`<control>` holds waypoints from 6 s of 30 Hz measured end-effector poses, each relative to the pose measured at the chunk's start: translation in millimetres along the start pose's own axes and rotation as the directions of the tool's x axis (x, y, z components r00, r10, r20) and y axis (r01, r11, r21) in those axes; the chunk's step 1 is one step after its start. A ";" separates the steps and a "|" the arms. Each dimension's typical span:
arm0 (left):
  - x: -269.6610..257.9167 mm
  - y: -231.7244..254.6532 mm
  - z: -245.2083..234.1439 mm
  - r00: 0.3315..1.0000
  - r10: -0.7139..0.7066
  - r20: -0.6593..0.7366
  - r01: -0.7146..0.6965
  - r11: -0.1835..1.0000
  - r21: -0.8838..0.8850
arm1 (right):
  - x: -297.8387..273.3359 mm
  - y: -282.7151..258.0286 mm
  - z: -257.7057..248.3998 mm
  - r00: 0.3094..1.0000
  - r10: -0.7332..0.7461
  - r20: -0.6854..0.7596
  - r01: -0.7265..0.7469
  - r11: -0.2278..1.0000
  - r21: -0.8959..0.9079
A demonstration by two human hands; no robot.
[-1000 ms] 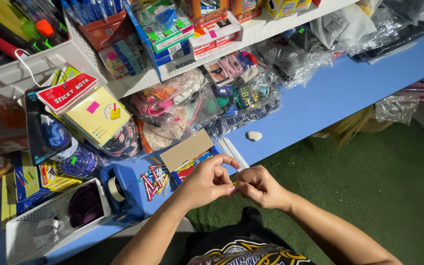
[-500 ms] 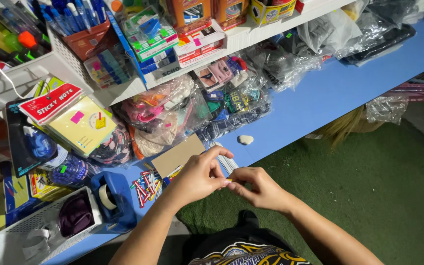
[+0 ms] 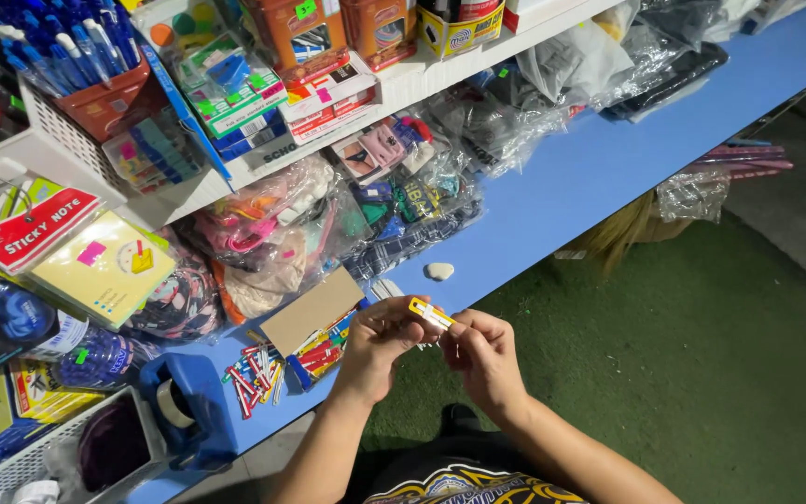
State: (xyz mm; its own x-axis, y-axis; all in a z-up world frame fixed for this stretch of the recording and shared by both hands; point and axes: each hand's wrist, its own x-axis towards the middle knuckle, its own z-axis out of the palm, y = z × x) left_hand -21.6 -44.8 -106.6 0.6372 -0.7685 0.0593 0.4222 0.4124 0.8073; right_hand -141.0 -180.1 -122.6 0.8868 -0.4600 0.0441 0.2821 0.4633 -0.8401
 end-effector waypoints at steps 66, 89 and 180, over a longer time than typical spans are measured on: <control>-14.7 97.3 -58.8 0.942 0.332 0.058 -0.335 0.904 0.266 | 53.4 10.6 100.2 0.919 0.278 0.279 -0.200 0.940 -0.278; -38.5 117.9 -83.7 0.910 0.348 0.225 -0.408 0.851 0.332 | 21.3 38.4 139.2 0.972 0.094 0.213 -0.056 0.982 -0.180; -20.0 96.1 11.4 0.707 0.687 0.168 -0.405 0.199 0.892 | 49.6 -35.0 78.2 0.943 0.031 0.332 0.158 0.835 -0.527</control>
State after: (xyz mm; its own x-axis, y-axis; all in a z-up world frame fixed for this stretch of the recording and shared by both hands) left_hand -1.1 4.6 -23.4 0.6322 -0.3417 0.6954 -0.7497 -0.0431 0.6604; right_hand -78.2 -159.9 -48.7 0.9662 -0.1681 0.1952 0.1831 -0.0850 -0.9794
